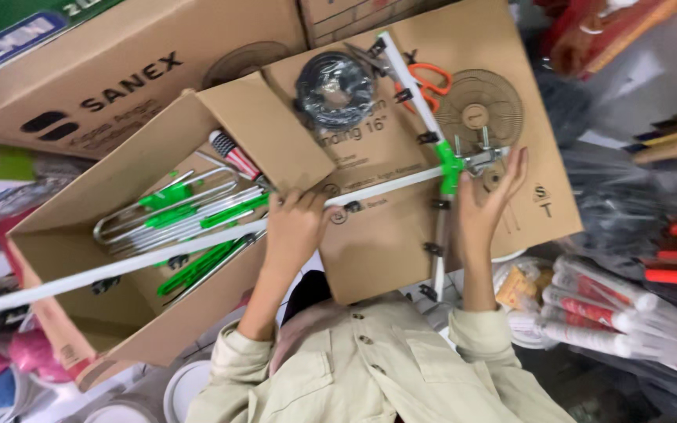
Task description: The person assembles a television antenna by taking aluminum tubes from a box and attaching them to a central frame using brackets and screws. They insert the fasteners through the components and tighten them by hand to build the structure.
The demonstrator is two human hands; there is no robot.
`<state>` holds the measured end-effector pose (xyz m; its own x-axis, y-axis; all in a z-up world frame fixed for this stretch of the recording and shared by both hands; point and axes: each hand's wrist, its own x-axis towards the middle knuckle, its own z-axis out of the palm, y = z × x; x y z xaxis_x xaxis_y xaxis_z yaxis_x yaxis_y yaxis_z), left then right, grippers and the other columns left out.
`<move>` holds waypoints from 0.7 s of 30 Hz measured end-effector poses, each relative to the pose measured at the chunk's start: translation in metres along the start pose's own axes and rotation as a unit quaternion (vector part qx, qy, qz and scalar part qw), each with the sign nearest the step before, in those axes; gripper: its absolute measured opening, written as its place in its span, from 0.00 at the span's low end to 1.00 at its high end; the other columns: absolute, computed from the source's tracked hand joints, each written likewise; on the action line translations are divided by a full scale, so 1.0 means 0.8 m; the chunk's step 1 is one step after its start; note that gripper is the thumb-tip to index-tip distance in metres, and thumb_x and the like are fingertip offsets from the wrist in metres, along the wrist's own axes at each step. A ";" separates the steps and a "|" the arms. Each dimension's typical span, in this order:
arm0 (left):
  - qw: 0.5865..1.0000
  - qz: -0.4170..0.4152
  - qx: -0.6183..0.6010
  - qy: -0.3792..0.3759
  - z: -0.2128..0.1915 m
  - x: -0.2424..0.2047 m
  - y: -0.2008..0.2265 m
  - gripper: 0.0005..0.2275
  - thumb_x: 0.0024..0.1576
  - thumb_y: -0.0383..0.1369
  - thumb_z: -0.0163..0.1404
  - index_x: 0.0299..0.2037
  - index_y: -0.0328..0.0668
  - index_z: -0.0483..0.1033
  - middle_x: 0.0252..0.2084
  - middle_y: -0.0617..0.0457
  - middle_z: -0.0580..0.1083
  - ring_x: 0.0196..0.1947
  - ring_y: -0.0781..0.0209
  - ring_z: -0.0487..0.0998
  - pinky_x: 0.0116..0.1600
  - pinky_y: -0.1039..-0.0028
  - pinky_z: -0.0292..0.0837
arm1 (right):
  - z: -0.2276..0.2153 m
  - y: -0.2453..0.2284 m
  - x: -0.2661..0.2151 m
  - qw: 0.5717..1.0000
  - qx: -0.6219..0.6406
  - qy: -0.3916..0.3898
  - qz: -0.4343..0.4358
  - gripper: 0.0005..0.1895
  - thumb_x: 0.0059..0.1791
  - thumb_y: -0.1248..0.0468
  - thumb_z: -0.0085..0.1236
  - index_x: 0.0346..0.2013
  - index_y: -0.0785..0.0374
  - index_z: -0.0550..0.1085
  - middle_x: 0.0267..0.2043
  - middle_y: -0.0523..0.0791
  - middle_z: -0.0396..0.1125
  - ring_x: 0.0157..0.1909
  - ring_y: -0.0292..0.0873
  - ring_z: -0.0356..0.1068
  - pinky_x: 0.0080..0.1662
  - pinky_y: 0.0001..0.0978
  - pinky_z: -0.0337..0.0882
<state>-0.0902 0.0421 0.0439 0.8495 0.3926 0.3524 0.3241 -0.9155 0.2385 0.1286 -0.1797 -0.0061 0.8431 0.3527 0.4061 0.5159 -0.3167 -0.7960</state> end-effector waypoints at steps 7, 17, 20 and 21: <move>0.998 0.005 -0.052 -0.018 0.006 -0.001 -0.006 0.11 0.58 0.41 0.56 0.40 0.42 0.79 0.38 0.52 0.78 0.45 0.54 0.76 0.48 0.60 0.64 | 0.064 -0.091 -0.047 0.957 -0.115 -0.231 -0.131 0.33 0.52 0.62 0.62 0.70 0.59 0.63 0.76 0.55 0.51 0.78 0.62 0.46 0.75 0.59 0.44; 0.979 0.119 -0.166 -0.006 -0.118 -0.091 -0.061 0.18 0.58 0.33 0.53 0.59 0.44 0.74 0.62 0.44 0.71 0.63 0.46 0.70 0.64 0.58 0.64 | 0.131 -0.096 -0.096 0.976 -0.072 -0.185 -0.090 0.21 0.54 0.57 0.58 0.59 0.62 0.69 0.68 0.54 0.60 0.78 0.61 0.50 0.75 0.56 0.49; 0.988 0.096 -0.119 -0.002 -0.157 -0.124 -0.100 0.19 0.58 0.33 0.53 0.60 0.44 0.72 0.62 0.44 0.70 0.63 0.46 0.69 0.65 0.54 0.62 | 0.142 -0.087 -0.104 0.983 -0.066 -0.149 -0.087 0.21 0.57 0.53 0.54 0.59 0.62 0.70 0.69 0.53 0.61 0.79 0.59 0.51 0.77 0.55 0.50; 0.994 0.074 -0.083 -0.005 -0.164 -0.133 -0.115 0.19 0.58 0.32 0.53 0.60 0.44 0.72 0.63 0.45 0.70 0.63 0.47 0.69 0.64 0.53 0.62 | 0.149 -0.087 -0.107 0.985 -0.070 -0.136 -0.085 0.21 0.57 0.52 0.52 0.59 0.62 0.70 0.69 0.53 0.62 0.79 0.58 0.52 0.78 0.55 0.49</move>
